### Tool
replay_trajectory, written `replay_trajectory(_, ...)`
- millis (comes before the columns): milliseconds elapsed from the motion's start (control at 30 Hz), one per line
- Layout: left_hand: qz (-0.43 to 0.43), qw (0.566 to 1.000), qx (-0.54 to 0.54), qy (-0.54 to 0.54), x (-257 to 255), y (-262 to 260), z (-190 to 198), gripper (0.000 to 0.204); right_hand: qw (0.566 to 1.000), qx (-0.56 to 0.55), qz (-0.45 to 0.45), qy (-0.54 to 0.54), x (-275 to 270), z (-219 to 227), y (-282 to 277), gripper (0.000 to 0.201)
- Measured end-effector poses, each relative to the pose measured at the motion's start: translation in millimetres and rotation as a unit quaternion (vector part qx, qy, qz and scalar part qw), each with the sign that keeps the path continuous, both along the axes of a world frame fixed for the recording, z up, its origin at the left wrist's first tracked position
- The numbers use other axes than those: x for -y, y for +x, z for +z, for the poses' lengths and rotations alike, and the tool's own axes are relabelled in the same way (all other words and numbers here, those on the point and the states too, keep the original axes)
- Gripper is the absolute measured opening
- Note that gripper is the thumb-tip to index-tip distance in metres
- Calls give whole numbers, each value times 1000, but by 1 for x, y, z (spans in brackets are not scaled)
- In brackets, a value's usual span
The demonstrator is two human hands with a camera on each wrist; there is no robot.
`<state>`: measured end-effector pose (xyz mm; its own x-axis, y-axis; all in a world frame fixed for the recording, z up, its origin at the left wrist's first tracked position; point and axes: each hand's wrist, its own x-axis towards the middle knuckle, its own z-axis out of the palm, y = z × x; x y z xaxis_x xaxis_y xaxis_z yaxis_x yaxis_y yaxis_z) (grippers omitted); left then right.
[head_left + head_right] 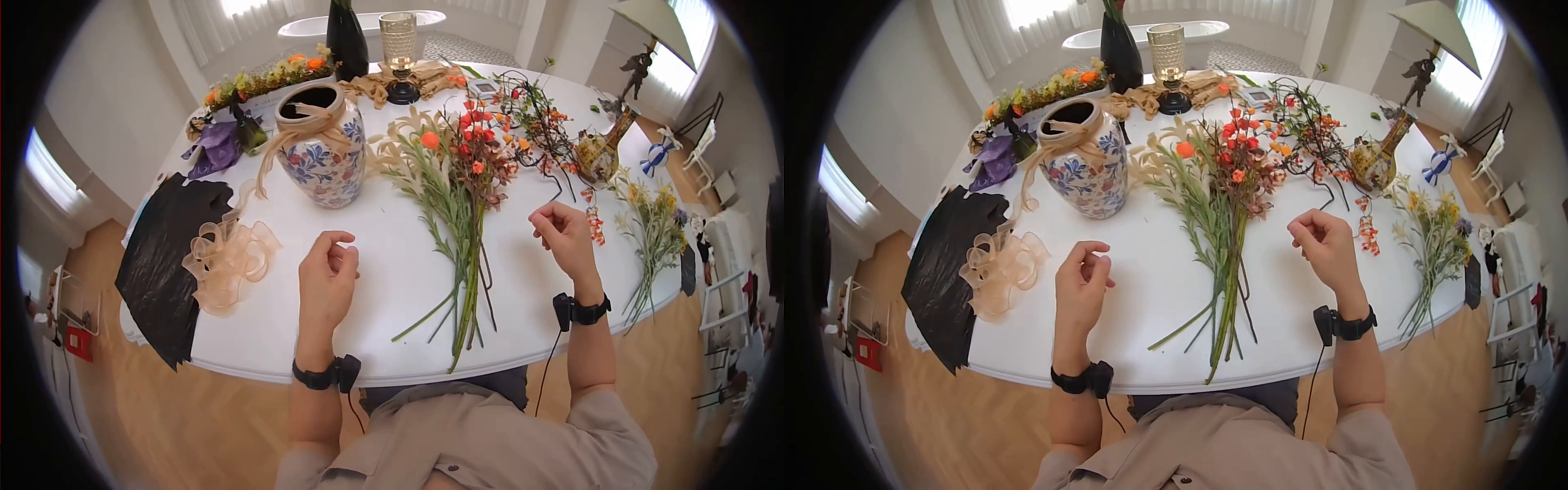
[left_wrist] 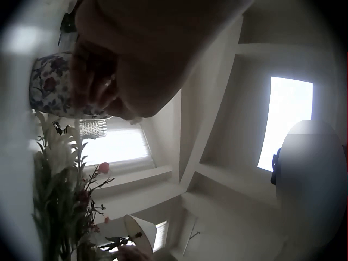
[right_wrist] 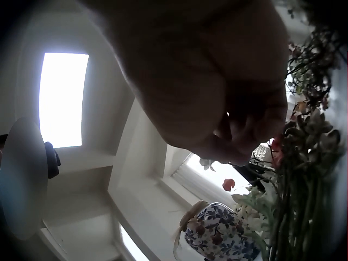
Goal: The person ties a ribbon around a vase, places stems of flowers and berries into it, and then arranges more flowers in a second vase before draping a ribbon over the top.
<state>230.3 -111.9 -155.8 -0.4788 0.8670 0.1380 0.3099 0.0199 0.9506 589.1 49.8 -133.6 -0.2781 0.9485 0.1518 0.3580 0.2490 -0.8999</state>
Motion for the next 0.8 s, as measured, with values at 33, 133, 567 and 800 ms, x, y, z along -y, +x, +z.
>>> replay_trajectory(33,-42,999,-10,-27,-2,14,-3,22,1000,5,-4,-5,-1,-9,8,20)
replay_trajectory(133,-126,982,-102,-98,-16,67,-18,43,995,-33,-13,-91,0,-28,11,29)
replay_trajectory(567,-149,938,-275,-147,-48,124,-56,51,999,2,42,-20,28,-34,-47,28)
replay_trajectory(800,-135,954,-248,-102,-58,136,-72,29,987,-118,12,-110,66,-41,-37,17)
